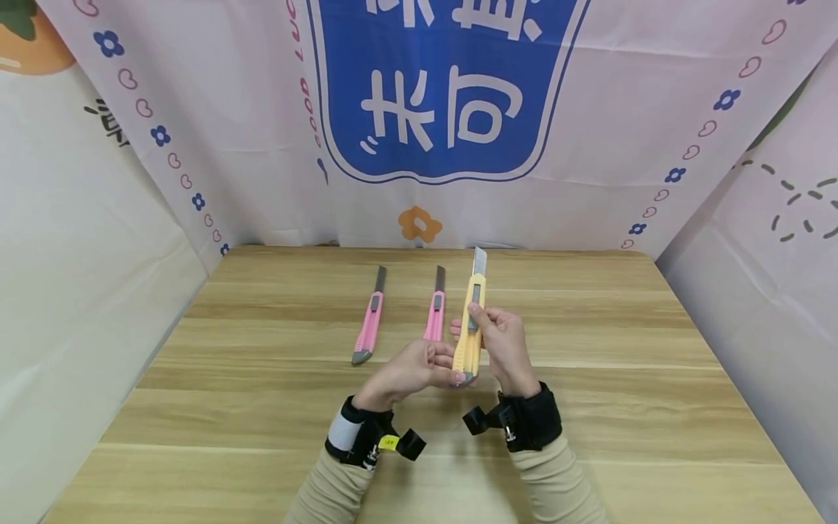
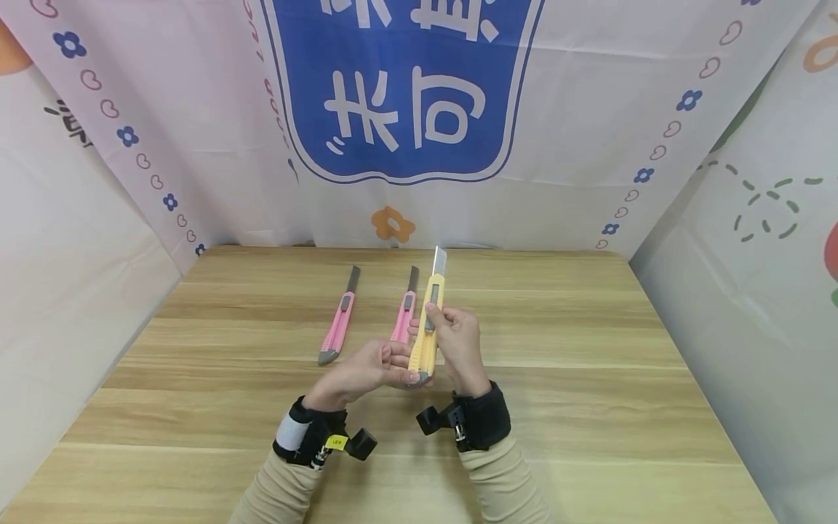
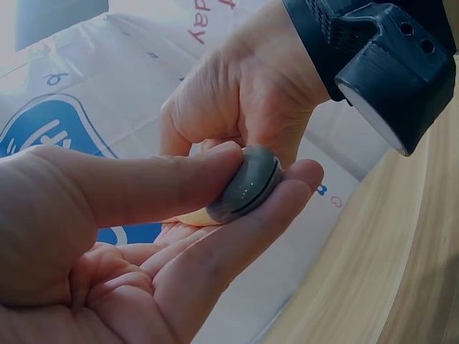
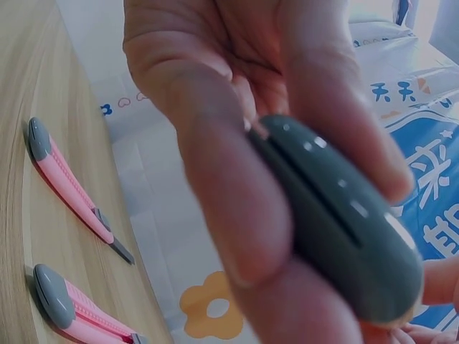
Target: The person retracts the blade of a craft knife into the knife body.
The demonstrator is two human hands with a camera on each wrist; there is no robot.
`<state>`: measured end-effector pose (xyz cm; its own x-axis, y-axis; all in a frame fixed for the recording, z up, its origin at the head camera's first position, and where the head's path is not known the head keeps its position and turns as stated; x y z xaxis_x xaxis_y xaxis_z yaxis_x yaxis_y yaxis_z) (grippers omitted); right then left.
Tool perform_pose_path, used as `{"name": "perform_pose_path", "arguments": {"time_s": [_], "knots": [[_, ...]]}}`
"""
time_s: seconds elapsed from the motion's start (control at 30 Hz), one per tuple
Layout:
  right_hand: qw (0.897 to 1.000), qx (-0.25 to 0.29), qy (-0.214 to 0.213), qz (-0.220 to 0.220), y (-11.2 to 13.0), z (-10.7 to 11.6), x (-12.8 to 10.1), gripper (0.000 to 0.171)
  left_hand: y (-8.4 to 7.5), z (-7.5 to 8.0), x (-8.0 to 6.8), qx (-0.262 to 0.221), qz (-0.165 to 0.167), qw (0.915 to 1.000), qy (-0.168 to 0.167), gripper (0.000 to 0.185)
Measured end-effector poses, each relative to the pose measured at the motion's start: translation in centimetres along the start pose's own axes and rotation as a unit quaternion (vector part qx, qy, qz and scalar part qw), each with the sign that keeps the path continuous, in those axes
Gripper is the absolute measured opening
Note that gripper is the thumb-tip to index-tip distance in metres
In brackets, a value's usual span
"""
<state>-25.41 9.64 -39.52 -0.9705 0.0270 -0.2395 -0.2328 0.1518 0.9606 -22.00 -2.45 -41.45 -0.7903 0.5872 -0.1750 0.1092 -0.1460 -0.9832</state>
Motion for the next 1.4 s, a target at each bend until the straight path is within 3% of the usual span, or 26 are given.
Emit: {"name": "perform_pose_path", "arguments": {"time_s": [0.93,1.4], "knots": [[1.0,-0.01,0.008,-0.02,-0.12,-0.02,-0.03,0.032,-0.1,0.08,-0.14,-0.019,0.01,0.9998,-0.001,0.035],[0.999,-0.013,0.031,-0.005,0.34,0.31,0.2,0.037,-0.42,-0.2,0.23,-0.026,-0.014,0.9996,0.001,0.041]]}}
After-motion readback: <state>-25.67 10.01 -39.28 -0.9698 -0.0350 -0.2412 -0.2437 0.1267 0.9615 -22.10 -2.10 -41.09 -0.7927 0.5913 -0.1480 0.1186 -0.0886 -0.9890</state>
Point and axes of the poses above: each hand's wrist, its own x-axis towards the middle knuckle, its own z-axis out of the back of the hand, y = z × x, the point moved 8 cm from there along x, towards the middle knuckle, and after that the axes turned 5 degrees about -z, right-handed, at the moved point
